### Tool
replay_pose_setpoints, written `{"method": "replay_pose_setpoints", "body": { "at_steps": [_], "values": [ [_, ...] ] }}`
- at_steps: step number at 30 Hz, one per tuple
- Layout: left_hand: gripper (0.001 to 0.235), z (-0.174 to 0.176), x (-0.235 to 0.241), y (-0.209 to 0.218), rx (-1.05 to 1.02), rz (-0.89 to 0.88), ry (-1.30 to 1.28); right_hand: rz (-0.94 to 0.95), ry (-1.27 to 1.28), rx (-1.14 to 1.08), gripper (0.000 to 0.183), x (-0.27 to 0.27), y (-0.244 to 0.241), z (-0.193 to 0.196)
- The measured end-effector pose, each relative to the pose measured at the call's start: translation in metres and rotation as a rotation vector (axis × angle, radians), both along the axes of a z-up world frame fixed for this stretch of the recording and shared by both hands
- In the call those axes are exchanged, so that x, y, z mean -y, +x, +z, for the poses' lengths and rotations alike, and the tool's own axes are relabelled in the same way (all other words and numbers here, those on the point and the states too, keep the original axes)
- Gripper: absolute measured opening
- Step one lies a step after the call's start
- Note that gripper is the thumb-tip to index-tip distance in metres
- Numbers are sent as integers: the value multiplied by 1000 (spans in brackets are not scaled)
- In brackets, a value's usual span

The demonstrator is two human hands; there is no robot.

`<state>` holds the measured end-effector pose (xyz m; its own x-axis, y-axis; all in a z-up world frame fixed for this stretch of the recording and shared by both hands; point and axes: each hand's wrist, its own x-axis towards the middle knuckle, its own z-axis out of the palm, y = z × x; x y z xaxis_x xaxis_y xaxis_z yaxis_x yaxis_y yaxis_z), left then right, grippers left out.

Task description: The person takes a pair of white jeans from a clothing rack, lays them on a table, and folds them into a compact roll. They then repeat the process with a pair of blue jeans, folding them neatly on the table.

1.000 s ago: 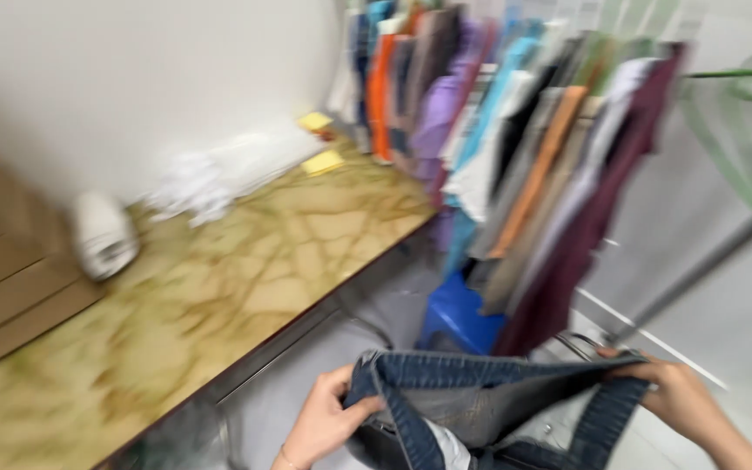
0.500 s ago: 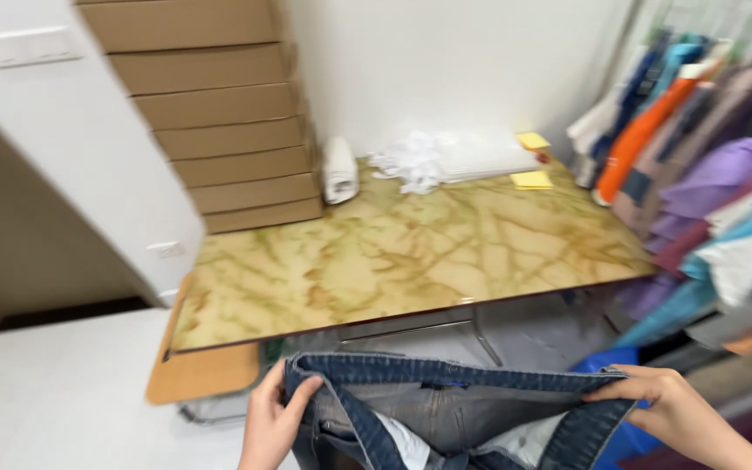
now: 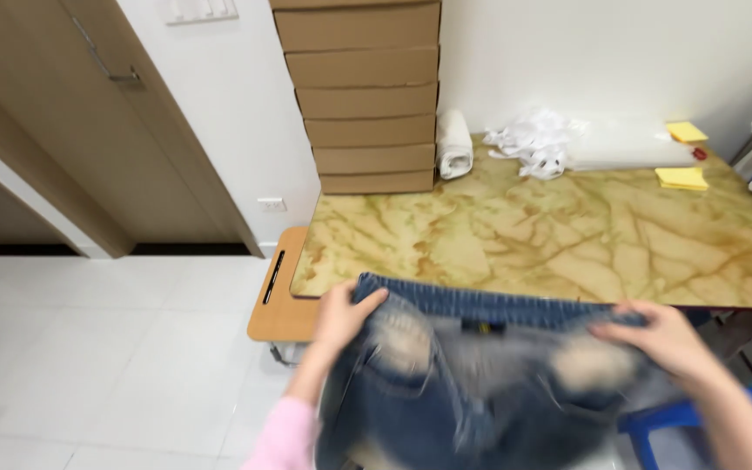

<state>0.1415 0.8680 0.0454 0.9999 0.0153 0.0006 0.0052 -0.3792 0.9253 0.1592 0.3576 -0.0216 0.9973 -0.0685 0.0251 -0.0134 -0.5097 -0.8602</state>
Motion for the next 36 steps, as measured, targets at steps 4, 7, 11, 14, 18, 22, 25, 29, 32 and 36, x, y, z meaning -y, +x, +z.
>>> {"method": "replay_pose_setpoints", "body": {
  "at_steps": [4,7,11,14,18,22,25,29,32,36],
  "values": [
    [37,-44,31,6,239,400,420,-306,110,37,31,-91,-2,13],
    [36,-42,45,-11,296,498,351,-408,53,118,32,-123,-17,28],
    [34,-39,35,-17,495,424,332,-311,104,299,29,-117,-25,38],
    [38,-26,10,-32,587,211,422,-138,-188,412,23,-77,-34,53],
    [46,-16,-21,-37,581,10,775,135,-262,493,22,-49,-31,78],
    [27,-29,-31,-25,422,-264,904,398,-373,389,25,-42,-22,93],
    [7,-46,-28,-14,443,-307,825,537,-483,285,25,-22,-12,84],
    [15,5,-20,-48,348,-442,628,771,-487,263,36,20,-39,88],
    [21,29,-36,-59,233,-568,23,873,-135,438,38,7,-90,137],
    [22,-31,-20,18,-218,-454,-261,358,-329,50,43,65,-14,6]
  ]
}}
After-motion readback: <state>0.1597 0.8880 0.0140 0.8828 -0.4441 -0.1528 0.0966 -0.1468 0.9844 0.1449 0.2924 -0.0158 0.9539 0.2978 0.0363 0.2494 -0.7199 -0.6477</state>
